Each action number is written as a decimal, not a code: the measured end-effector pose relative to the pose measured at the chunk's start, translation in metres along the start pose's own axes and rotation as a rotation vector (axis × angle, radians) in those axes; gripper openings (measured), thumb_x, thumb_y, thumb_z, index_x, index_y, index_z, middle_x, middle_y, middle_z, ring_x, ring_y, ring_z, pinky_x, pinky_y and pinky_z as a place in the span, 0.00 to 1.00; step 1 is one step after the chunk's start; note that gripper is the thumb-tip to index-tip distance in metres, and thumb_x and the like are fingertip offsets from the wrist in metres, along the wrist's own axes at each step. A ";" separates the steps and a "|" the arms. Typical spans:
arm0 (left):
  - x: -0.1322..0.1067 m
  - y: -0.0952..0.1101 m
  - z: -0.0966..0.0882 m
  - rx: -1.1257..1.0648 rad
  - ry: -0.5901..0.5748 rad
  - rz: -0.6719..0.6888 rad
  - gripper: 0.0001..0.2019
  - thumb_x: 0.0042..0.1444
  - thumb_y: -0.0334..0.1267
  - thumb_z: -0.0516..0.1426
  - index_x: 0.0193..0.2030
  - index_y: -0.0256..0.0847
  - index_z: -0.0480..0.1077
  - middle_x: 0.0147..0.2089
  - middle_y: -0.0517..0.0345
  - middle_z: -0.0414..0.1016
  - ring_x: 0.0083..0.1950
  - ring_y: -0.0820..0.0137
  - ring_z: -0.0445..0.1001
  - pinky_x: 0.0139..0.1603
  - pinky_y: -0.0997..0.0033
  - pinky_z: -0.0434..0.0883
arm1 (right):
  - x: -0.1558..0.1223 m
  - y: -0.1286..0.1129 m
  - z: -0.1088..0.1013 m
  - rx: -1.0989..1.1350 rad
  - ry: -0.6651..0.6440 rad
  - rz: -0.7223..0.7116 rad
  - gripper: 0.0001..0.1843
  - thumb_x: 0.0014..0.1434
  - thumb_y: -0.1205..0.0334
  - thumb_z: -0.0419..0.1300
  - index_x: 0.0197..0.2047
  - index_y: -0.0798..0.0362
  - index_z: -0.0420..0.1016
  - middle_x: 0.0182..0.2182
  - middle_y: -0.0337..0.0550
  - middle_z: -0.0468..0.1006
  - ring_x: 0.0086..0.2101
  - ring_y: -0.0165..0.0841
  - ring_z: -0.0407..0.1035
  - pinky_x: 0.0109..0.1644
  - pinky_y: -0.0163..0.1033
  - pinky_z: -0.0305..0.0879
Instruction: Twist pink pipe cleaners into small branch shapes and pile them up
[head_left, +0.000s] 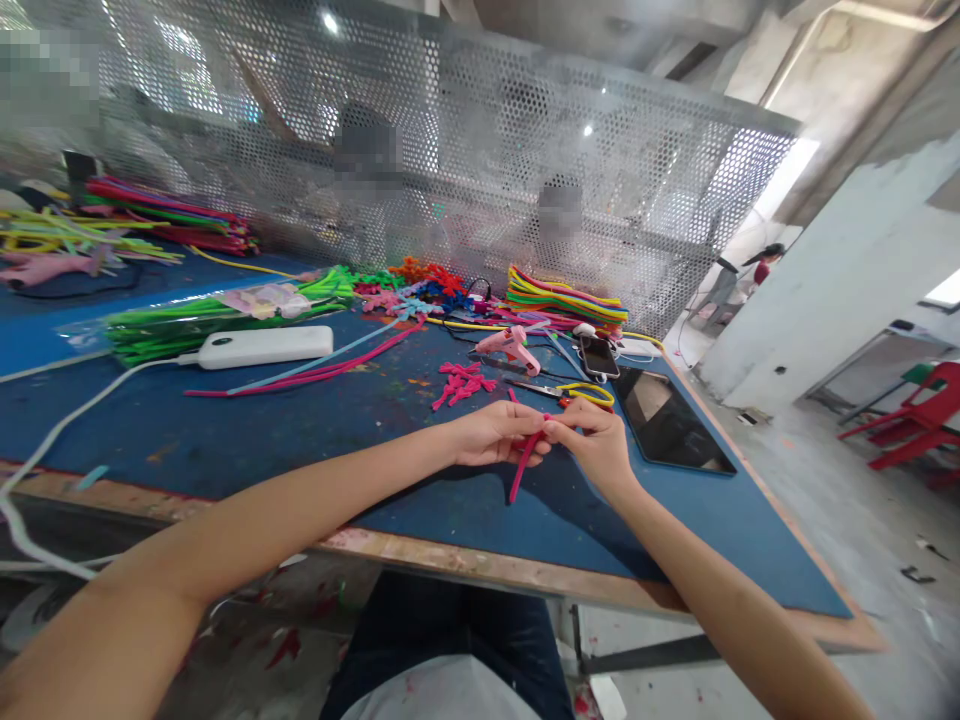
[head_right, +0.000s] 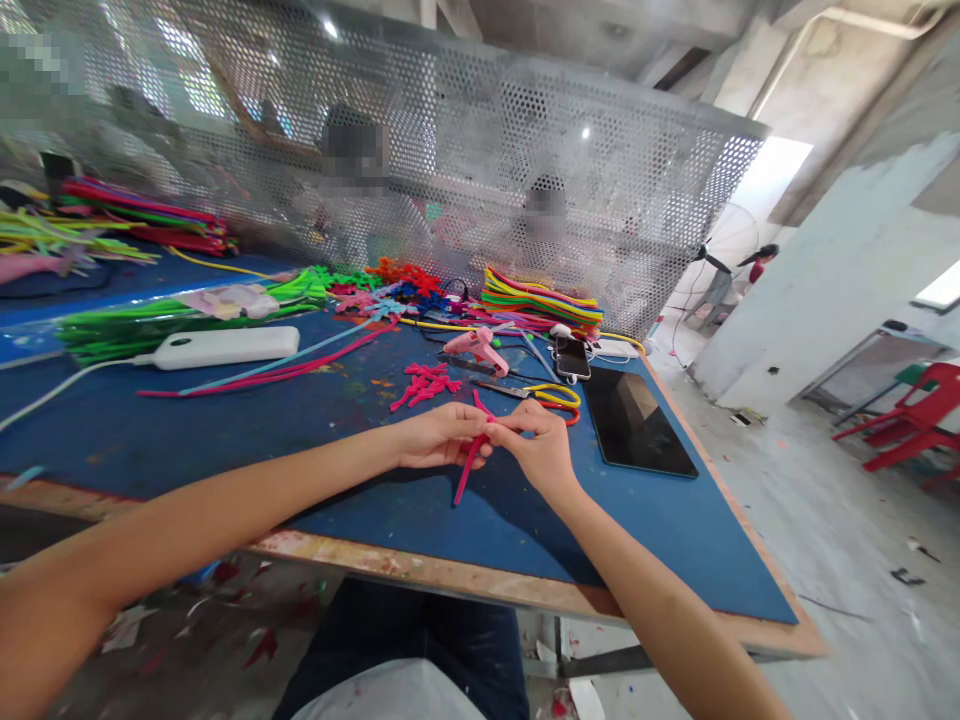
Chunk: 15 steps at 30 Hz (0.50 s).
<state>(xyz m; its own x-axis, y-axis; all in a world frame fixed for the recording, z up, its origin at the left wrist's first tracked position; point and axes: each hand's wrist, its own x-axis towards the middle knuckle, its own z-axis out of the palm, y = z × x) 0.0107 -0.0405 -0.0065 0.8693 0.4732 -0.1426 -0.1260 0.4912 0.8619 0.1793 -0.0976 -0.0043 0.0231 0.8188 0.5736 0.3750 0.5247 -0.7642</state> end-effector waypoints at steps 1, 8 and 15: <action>0.000 0.001 0.000 0.036 0.003 0.013 0.13 0.45 0.41 0.64 0.35 0.34 0.73 0.30 0.53 0.76 0.31 0.72 0.75 0.37 0.69 0.72 | 0.000 -0.001 0.000 -0.022 0.010 -0.002 0.04 0.47 0.59 0.65 0.26 0.48 0.80 0.19 0.38 0.69 0.24 0.30 0.61 0.29 0.38 0.60; -0.002 0.003 0.002 0.291 0.087 0.087 0.16 0.44 0.45 0.64 0.35 0.35 0.74 0.34 0.51 0.76 0.36 0.70 0.73 0.41 0.67 0.69 | 0.002 -0.003 -0.002 -0.108 0.041 0.008 0.08 0.49 0.56 0.63 0.24 0.51 0.78 0.20 0.39 0.69 0.24 0.30 0.61 0.29 0.38 0.59; 0.002 0.002 0.005 0.712 0.149 0.381 0.16 0.54 0.47 0.55 0.28 0.34 0.71 0.24 0.58 0.69 0.28 0.74 0.67 0.33 0.75 0.63 | 0.006 0.001 -0.006 -0.243 -0.114 0.039 0.14 0.54 0.52 0.58 0.24 0.53 0.67 0.18 0.34 0.63 0.21 0.27 0.54 0.25 0.34 0.50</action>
<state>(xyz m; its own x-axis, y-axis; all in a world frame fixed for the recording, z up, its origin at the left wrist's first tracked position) 0.0147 -0.0426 -0.0028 0.7493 0.6305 0.2026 -0.0232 -0.2807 0.9595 0.1852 -0.0933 -0.0001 -0.0573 0.8653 0.4980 0.5879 0.4324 -0.6836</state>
